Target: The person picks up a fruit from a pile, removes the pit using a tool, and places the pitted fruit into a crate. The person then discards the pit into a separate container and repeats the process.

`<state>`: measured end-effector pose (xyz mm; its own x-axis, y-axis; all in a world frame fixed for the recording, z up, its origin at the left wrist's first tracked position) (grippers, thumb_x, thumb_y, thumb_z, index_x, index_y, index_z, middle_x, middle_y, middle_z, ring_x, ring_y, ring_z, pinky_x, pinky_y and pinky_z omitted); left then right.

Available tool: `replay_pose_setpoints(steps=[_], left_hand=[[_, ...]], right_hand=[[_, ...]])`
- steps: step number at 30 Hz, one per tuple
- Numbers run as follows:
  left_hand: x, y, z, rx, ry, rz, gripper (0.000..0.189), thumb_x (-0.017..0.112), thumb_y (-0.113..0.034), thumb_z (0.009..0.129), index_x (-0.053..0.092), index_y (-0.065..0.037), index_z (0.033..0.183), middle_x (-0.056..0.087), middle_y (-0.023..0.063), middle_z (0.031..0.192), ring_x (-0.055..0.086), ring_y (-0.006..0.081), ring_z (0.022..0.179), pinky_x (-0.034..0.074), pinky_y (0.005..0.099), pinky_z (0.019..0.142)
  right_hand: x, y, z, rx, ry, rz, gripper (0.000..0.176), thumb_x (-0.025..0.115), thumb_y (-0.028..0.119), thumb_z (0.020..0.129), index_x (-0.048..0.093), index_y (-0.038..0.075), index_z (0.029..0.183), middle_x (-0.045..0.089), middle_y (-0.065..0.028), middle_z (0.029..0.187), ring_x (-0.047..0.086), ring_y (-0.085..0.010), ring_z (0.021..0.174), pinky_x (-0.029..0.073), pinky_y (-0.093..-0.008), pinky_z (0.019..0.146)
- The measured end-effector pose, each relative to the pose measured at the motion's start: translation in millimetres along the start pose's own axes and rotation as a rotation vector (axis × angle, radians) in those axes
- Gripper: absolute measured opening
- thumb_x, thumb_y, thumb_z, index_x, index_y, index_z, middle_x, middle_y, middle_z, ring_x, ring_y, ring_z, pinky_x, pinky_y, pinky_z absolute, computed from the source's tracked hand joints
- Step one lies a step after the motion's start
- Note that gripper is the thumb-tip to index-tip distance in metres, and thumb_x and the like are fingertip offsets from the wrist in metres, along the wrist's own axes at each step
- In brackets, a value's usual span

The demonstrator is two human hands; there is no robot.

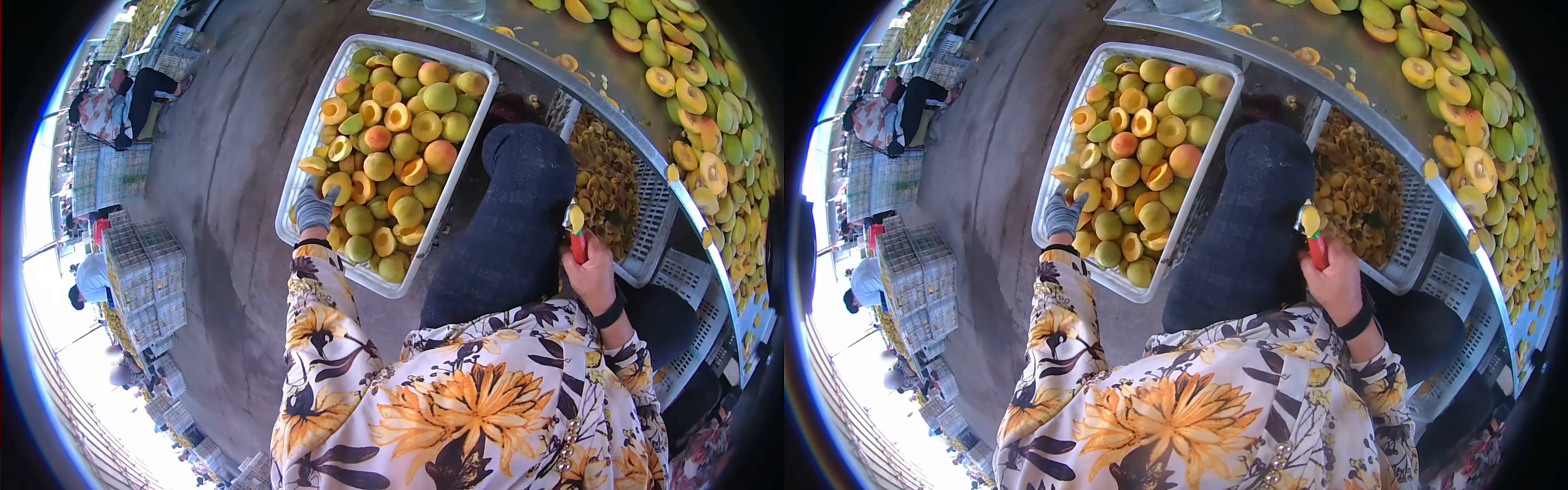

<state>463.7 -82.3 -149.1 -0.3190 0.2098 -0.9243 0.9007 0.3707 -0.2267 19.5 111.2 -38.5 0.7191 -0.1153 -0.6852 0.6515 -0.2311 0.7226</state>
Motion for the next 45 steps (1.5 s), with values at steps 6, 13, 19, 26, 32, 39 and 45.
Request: replay_pose_setpoints(steps=[6, 13, 19, 26, 32, 39, 45], left_hand=[[62.7, 13.8, 24.1, 0.142, 0.073, -0.044, 0.055, 0.069, -0.017, 0.066, 0.050, -0.014, 0.117, 0.048, 0.0163, 0.115, 0.052, 0.0311, 0.100, 0.044, 0.0381, 0.084], [33.6, -33.7, 45.3, 0.211, 0.195, 0.602, 0.029, 0.054, -0.027, 0.077, 0.056, -0.012, 0.102, 0.056, 0.0156, 0.096, 0.057, 0.0323, 0.084, 0.046, 0.0385, 0.075], [-21.1, -30.3, 56.9, 0.389, -0.187, 0.483, 0.048, 0.064, -0.024, 0.070, 0.050, -0.013, 0.115, 0.044, 0.0159, 0.124, 0.053, 0.0331, 0.099, 0.044, 0.0358, 0.084], [3.5, -7.7, 26.3, 0.144, -0.078, 0.386, 0.046, 0.064, -0.030, 0.072, 0.053, -0.008, 0.111, 0.046, 0.0226, 0.118, 0.052, 0.0361, 0.101, 0.042, 0.0401, 0.087], [14.3, 20.5, 33.2, 0.095, -0.012, 0.106, 0.032, 0.067, -0.024, 0.069, 0.059, -0.003, 0.092, 0.059, 0.0205, 0.095, 0.057, 0.0356, 0.085, 0.045, 0.0402, 0.076], [7.6, 6.8, 97.8, 0.195, 0.370, 0.678, 0.038, 0.069, -0.030, 0.068, 0.060, -0.005, 0.095, 0.061, 0.0180, 0.093, 0.058, 0.0341, 0.084, 0.046, 0.0396, 0.074], [-18.9, -37.8, 109.6, 0.417, 0.123, 0.483, 0.037, 0.060, -0.036, 0.075, 0.060, -0.008, 0.099, 0.061, 0.0155, 0.098, 0.058, 0.0338, 0.090, 0.047, 0.0403, 0.078]], right_hand=[[5.3, -9.3, 1.3, 0.092, 0.020, 0.038, 0.025, 0.062, 0.011, 0.070, 0.054, 0.000, 0.091, 0.055, -0.0174, 0.069, 0.055, -0.0320, 0.062, 0.044, -0.0352, 0.058], [-2.9, 2.5, 6.6, 0.057, 0.002, -0.011, 0.024, 0.062, 0.010, 0.070, 0.054, 0.001, 0.090, 0.055, -0.0191, 0.070, 0.057, -0.0360, 0.065, 0.045, -0.0365, 0.058], [0.5, -7.0, 6.0, 0.124, 0.046, 0.053, 0.023, 0.061, 0.009, 0.070, 0.055, 0.001, 0.091, 0.056, -0.0176, 0.068, 0.057, -0.0344, 0.061, 0.045, -0.0352, 0.056], [-0.3, -6.3, 5.3, 0.136, 0.008, 0.049, 0.022, 0.061, 0.009, 0.070, 0.055, 0.001, 0.089, 0.057, -0.0171, 0.067, 0.057, -0.0344, 0.062, 0.045, -0.0342, 0.057], [3.9, -7.1, 8.9, 0.157, 0.057, 0.057, 0.024, 0.061, 0.009, 0.069, 0.054, 0.001, 0.091, 0.056, -0.0187, 0.068, 0.056, -0.0368, 0.061, 0.045, -0.0352, 0.056], [5.2, 1.8, 14.5, 0.142, 0.055, -0.038, 0.023, 0.060, 0.009, 0.069, 0.054, 0.001, 0.090, 0.055, -0.0208, 0.066, 0.056, -0.0377, 0.061, 0.044, -0.0363, 0.055], [7.4, -0.9, 12.0, 0.195, 0.075, 0.040, 0.022, 0.061, 0.009, 0.069, 0.054, 0.001, 0.089, 0.055, -0.0198, 0.066, 0.056, -0.0361, 0.060, 0.045, -0.0355, 0.055]])
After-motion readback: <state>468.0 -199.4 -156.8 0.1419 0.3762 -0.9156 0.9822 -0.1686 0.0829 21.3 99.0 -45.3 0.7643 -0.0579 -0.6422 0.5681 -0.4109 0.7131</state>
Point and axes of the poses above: each hand's wrist, its own z-axis towards the middle knuckle, its own x-axis out of the palm, y = z × x, the point moved 2 cm from there along z, towards the middle knuckle
